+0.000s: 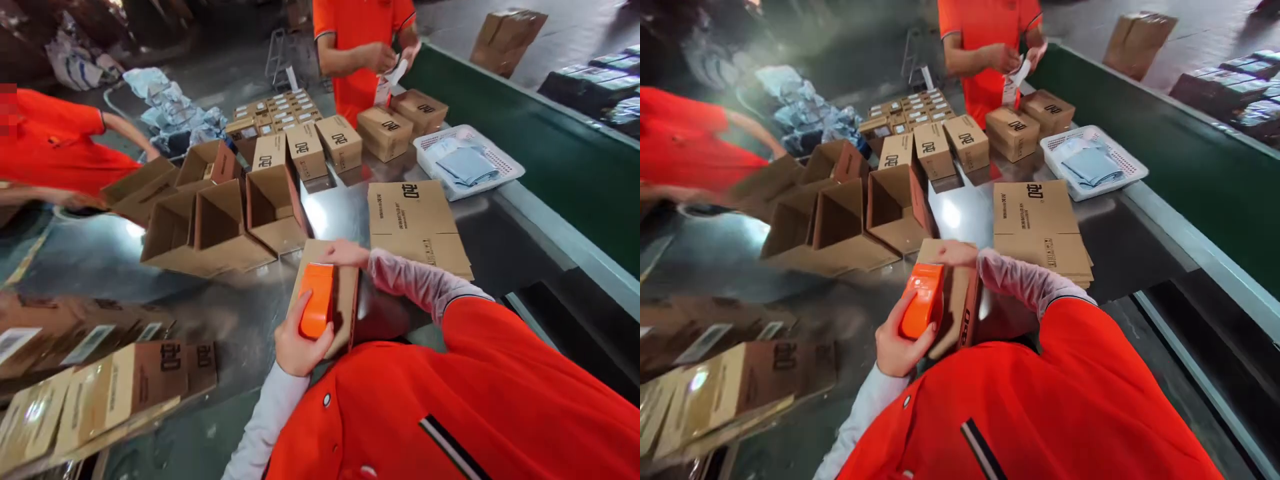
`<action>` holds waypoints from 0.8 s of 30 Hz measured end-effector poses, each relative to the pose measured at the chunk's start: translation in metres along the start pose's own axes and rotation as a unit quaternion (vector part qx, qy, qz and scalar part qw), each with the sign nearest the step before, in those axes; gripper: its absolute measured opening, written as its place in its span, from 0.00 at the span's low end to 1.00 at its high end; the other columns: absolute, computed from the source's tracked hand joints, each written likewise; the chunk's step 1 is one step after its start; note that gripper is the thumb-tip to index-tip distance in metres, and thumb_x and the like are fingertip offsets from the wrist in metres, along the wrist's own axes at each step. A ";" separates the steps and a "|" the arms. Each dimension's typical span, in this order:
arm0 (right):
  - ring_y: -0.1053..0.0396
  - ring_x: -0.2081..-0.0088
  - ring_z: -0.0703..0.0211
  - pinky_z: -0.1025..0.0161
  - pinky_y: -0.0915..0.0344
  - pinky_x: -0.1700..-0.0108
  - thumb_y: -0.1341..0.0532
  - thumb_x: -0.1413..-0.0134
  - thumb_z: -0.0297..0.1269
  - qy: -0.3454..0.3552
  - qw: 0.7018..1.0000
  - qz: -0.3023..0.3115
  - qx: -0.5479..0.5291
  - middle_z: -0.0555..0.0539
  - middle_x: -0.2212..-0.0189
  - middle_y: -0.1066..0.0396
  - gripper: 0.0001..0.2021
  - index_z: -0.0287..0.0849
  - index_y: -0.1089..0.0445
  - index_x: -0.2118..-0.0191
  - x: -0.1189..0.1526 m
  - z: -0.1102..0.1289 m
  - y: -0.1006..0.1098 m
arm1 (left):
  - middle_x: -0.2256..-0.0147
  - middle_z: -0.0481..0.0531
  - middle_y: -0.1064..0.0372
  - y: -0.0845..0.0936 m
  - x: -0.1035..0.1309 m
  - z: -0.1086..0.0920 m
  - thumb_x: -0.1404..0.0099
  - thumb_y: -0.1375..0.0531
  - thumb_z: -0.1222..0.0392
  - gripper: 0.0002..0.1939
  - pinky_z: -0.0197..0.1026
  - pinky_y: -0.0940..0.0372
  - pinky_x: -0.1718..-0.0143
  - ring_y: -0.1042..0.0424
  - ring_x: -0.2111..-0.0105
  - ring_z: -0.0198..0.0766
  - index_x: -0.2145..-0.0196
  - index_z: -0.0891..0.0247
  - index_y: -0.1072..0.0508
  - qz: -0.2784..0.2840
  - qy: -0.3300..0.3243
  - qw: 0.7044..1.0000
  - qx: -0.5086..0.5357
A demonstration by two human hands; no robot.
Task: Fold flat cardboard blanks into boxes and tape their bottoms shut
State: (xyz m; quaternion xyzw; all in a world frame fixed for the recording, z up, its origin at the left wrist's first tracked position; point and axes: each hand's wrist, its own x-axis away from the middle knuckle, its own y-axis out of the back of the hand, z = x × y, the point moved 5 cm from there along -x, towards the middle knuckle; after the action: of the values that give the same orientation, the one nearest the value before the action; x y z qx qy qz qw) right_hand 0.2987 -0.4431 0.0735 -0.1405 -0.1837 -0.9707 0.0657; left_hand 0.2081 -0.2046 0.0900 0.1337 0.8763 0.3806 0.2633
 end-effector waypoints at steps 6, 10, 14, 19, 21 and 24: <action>0.40 0.74 0.67 0.67 0.45 0.64 0.33 0.40 0.37 0.023 0.970 -0.158 0.180 0.52 0.81 0.35 0.15 0.33 0.26 0.75 -0.053 0.021 0.089 | 0.55 0.54 0.16 0.004 -0.008 -0.006 0.44 0.34 0.50 0.35 0.42 0.21 0.58 0.17 0.67 0.44 0.39 0.60 0.24 0.083 0.079 0.993 -0.027; 0.40 0.73 0.67 0.65 0.45 0.63 0.34 0.38 0.35 0.049 0.954 -0.160 0.247 0.51 0.80 0.35 0.14 0.31 0.23 0.73 -0.078 0.028 0.109 | 0.54 0.57 0.16 -0.003 -0.037 -0.015 0.46 0.33 0.47 0.39 0.46 0.22 0.54 0.16 0.59 0.51 0.37 0.60 0.25 0.153 0.115 0.978 -0.082; 0.41 0.73 0.67 0.65 0.43 0.61 0.34 0.38 0.34 0.020 0.953 -0.162 0.257 0.51 0.80 0.36 0.13 0.30 0.23 0.71 -0.089 0.012 0.110 | 0.53 0.58 0.17 -0.012 -0.069 -0.022 0.44 0.32 0.49 0.40 0.49 0.24 0.50 0.17 0.54 0.56 0.34 0.60 0.27 0.214 0.141 0.959 -0.120; 0.41 0.73 0.66 0.64 0.42 0.62 0.35 0.37 0.37 0.020 0.960 -0.155 0.233 0.49 0.78 0.33 0.15 0.30 0.22 0.71 -0.096 -0.014 0.120 | 0.53 0.55 0.17 -0.015 -0.085 -0.025 0.43 0.32 0.49 0.40 0.49 0.24 0.49 0.17 0.53 0.56 0.33 0.56 0.28 0.264 0.166 0.940 -0.137; 0.41 0.73 0.66 0.64 0.42 0.63 0.34 0.38 0.39 0.034 0.960 -0.161 0.227 0.49 0.78 0.33 0.15 0.31 0.22 0.70 -0.098 -0.022 0.125 | 0.52 0.54 0.17 -0.015 -0.088 -0.027 0.42 0.32 0.49 0.39 0.48 0.25 0.48 0.17 0.52 0.55 0.33 0.55 0.28 0.274 0.158 0.938 -0.140; 0.42 0.74 0.66 0.63 0.45 0.65 0.34 0.38 0.41 0.015 0.960 -0.167 0.222 0.50 0.80 0.35 0.16 0.32 0.22 0.71 -0.097 -0.032 0.125 | 0.52 0.54 0.17 -0.014 -0.091 -0.029 0.41 0.34 0.48 0.38 0.47 0.25 0.48 0.17 0.52 0.55 0.34 0.55 0.27 0.282 0.140 0.938 -0.144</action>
State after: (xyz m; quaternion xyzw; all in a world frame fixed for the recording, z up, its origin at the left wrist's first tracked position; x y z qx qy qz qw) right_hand 0.4057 -0.5633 0.0588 -0.0747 -0.4145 -0.9046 -0.0653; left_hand 0.2666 -0.2709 0.1292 0.2811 0.7663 0.5765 0.0369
